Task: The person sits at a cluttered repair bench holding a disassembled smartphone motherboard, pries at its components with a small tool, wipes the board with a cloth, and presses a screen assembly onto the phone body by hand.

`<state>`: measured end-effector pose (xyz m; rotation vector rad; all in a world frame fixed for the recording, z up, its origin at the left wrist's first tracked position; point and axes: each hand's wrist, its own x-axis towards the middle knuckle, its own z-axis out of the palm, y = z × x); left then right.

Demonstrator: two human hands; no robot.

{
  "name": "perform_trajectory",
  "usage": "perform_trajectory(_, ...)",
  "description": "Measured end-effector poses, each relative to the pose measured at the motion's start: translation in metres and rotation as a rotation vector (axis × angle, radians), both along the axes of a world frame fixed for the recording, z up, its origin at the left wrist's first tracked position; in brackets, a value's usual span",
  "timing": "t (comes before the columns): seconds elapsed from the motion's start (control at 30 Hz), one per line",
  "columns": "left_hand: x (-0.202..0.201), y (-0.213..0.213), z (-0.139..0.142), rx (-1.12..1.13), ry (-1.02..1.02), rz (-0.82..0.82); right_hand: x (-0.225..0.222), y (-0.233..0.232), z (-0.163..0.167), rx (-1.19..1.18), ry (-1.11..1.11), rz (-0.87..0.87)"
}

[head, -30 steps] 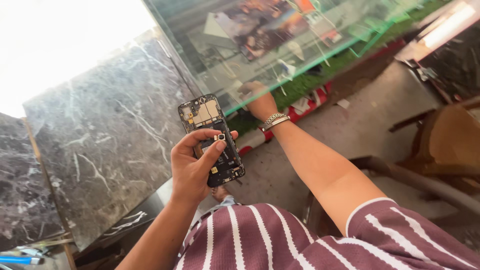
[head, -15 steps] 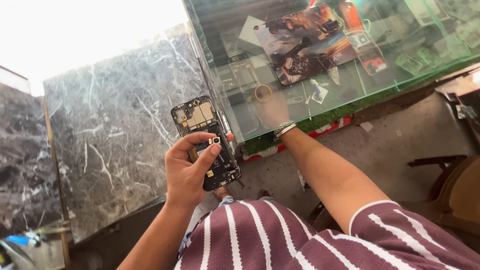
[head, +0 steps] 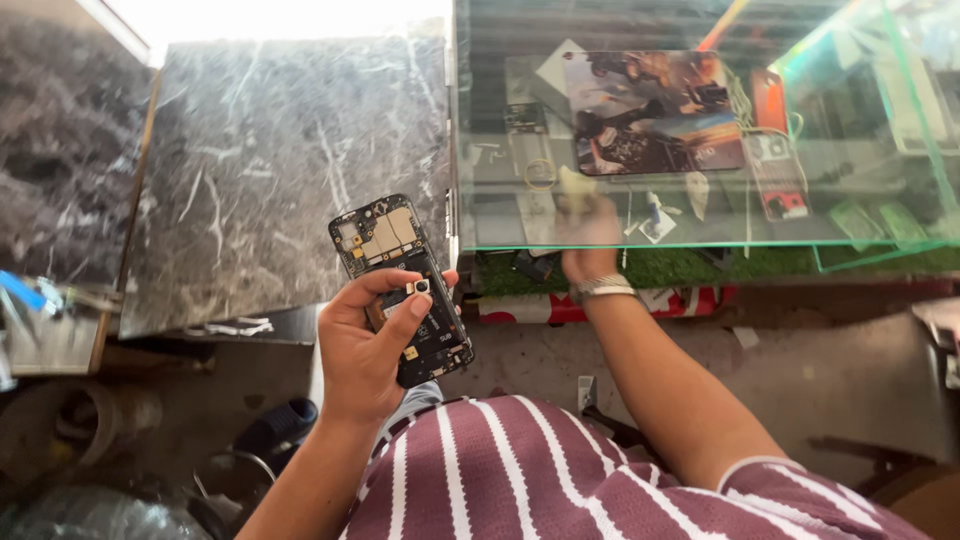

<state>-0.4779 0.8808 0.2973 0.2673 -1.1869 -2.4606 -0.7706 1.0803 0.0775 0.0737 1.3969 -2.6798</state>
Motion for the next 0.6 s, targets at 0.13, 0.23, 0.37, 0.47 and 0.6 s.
perform_trajectory(0.13,0.033,0.018,-0.004,-0.036,-0.059,0.111,0.050,0.024,0.020,0.042,-0.199,0.362)
perform_trajectory(0.23,0.061,0.023,-0.009,-0.052,-0.102,0.177,0.087,0.026,0.039,0.241,-0.153,0.522)
perform_trajectory(0.37,0.098,0.013,-0.009,-0.129,-0.058,0.248,0.161,0.009,0.075,0.014,-0.317,0.697)
perform_trajectory(0.47,0.128,-0.003,-0.006,-0.131,-0.078,0.281,0.220,-0.018,0.123,-0.013,-0.211,0.882)
perform_trajectory(0.6,0.172,-0.039,-0.006,-0.278,-0.107,0.297,0.285,-0.070,0.199,0.253,0.485,0.805)
